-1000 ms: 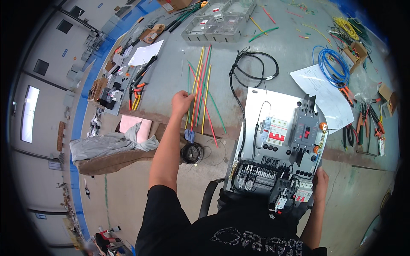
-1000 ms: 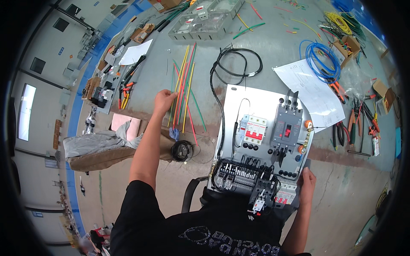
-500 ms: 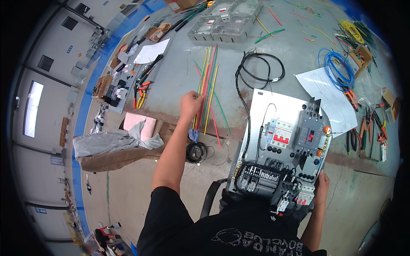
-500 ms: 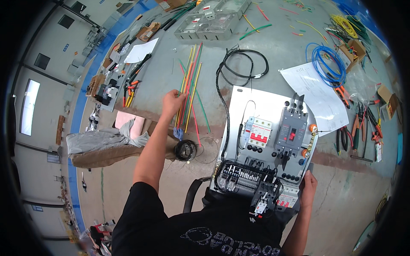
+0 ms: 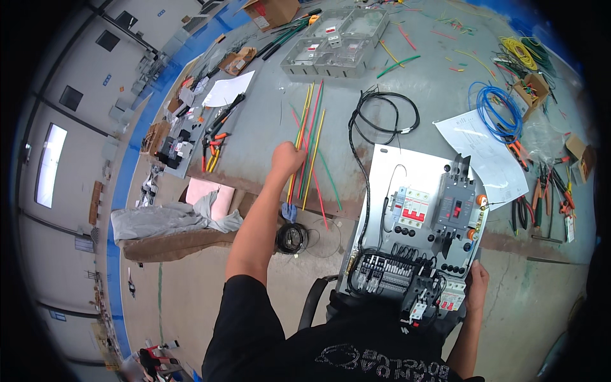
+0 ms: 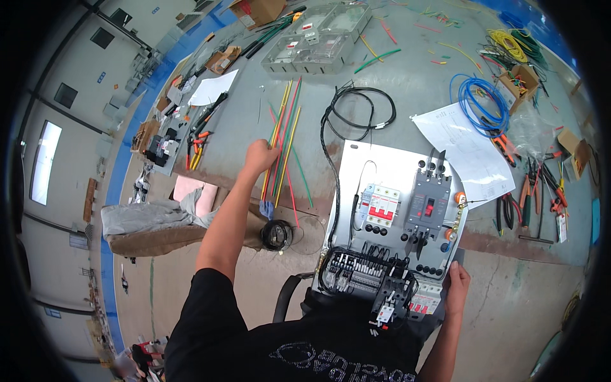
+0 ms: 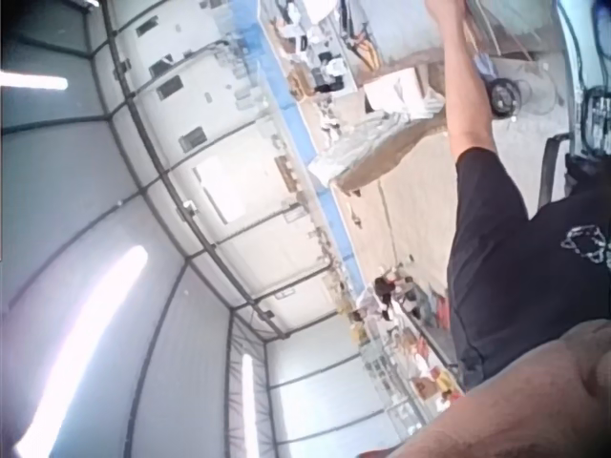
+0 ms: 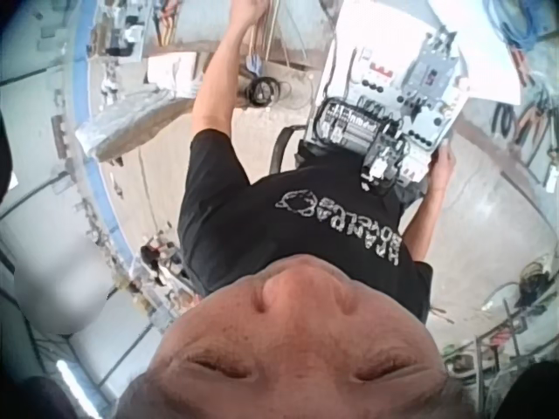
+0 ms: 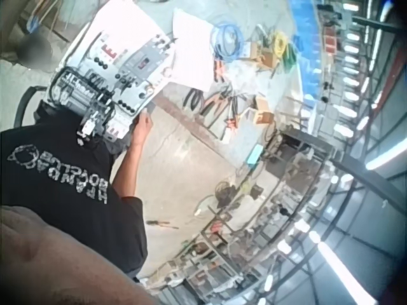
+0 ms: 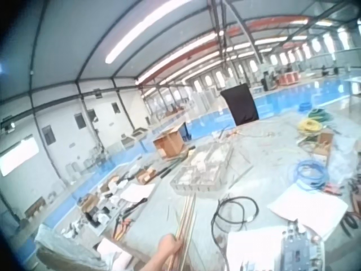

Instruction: The person assembles an electrical control panel by stripping and inserting colored wires into terminal blocks and circuit breakers. They use pliers and a screwdriver to secure connections and organize the wiring on the panel.

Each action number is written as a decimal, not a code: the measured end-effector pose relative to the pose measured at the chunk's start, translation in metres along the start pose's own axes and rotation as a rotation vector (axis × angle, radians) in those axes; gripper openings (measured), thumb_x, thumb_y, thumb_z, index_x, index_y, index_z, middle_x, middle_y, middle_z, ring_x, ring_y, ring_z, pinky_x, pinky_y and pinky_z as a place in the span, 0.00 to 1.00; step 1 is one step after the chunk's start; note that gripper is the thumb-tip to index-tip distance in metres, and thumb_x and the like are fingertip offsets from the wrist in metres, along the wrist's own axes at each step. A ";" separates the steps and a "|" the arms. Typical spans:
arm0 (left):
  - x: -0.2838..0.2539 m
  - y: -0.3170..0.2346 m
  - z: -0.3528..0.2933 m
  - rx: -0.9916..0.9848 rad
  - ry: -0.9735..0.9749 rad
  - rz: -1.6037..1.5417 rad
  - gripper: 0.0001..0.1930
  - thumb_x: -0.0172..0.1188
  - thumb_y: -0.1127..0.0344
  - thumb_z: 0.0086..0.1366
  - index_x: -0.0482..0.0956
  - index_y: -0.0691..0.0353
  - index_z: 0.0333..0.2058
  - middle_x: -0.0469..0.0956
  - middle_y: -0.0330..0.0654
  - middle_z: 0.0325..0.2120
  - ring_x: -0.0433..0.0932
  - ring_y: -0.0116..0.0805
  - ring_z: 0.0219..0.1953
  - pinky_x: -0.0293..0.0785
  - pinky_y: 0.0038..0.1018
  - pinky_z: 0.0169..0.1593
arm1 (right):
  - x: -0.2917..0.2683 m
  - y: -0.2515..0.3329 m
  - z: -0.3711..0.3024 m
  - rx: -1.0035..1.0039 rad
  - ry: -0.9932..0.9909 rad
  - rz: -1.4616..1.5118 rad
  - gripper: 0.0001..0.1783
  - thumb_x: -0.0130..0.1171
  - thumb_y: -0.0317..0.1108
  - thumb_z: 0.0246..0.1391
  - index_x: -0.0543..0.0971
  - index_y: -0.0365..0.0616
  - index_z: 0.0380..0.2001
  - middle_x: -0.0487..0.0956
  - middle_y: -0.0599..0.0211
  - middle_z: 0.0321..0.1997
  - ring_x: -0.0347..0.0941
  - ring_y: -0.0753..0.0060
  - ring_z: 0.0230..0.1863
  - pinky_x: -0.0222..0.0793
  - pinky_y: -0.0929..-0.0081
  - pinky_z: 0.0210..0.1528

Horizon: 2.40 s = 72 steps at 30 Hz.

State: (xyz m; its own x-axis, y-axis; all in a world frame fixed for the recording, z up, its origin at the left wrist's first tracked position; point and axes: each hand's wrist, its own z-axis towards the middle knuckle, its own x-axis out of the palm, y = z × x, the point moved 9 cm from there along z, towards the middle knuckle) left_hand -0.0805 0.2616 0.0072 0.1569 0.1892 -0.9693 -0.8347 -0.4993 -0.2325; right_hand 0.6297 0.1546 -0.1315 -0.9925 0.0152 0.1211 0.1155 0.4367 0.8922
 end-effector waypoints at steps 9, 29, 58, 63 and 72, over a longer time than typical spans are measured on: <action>0.008 0.016 0.010 0.003 0.014 -0.025 0.18 0.72 0.53 0.58 0.85 0.67 0.30 0.85 0.60 0.31 0.86 0.61 0.39 0.81 0.49 0.45 | 0.007 -0.001 0.004 -0.004 0.014 0.093 0.20 0.58 0.47 0.76 0.84 0.46 0.34 0.73 0.87 0.24 0.58 0.92 0.22 0.48 0.81 0.24; -0.002 0.040 0.018 -0.044 -0.151 -0.057 0.16 0.70 0.57 0.55 0.82 0.66 0.33 0.85 0.60 0.32 0.84 0.62 0.39 0.80 0.50 0.44 | 0.009 0.002 0.000 -0.002 0.002 0.057 0.21 0.57 0.48 0.76 0.83 0.47 0.32 0.70 0.89 0.24 0.54 0.93 0.23 0.45 0.80 0.25; -0.012 -0.034 -0.036 0.123 -0.100 -0.290 0.16 0.66 0.61 0.69 0.82 0.70 0.46 0.84 0.62 0.29 0.85 0.61 0.36 0.79 0.49 0.41 | 0.015 -0.003 0.002 0.015 0.089 0.211 0.22 0.56 0.47 0.77 0.86 0.38 0.44 0.86 0.70 0.41 0.79 0.82 0.39 0.75 0.77 0.43; -0.006 -0.028 -0.030 0.049 -0.104 -0.322 0.14 0.63 0.62 0.68 0.84 0.69 0.40 0.84 0.61 0.31 0.85 0.63 0.37 0.80 0.49 0.43 | 0.011 -0.007 0.002 0.000 0.081 0.200 0.21 0.56 0.46 0.77 0.86 0.36 0.46 0.87 0.70 0.42 0.80 0.81 0.40 0.75 0.77 0.44; -0.022 0.017 -0.017 -0.067 -0.258 -0.211 0.14 0.63 0.60 0.68 0.84 0.68 0.35 0.86 0.54 0.27 0.87 0.49 0.30 0.81 0.44 0.38 | 0.016 0.000 -0.001 -0.001 0.090 0.192 0.22 0.55 0.45 0.78 0.86 0.35 0.45 0.86 0.69 0.42 0.79 0.81 0.41 0.75 0.76 0.46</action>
State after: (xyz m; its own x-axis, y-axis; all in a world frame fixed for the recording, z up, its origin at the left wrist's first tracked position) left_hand -0.0894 0.2343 0.0232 0.1765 0.4981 -0.8490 -0.7599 -0.4792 -0.4391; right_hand 0.6142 0.1541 -0.1292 -0.9447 0.0181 0.3273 0.3026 0.4326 0.8493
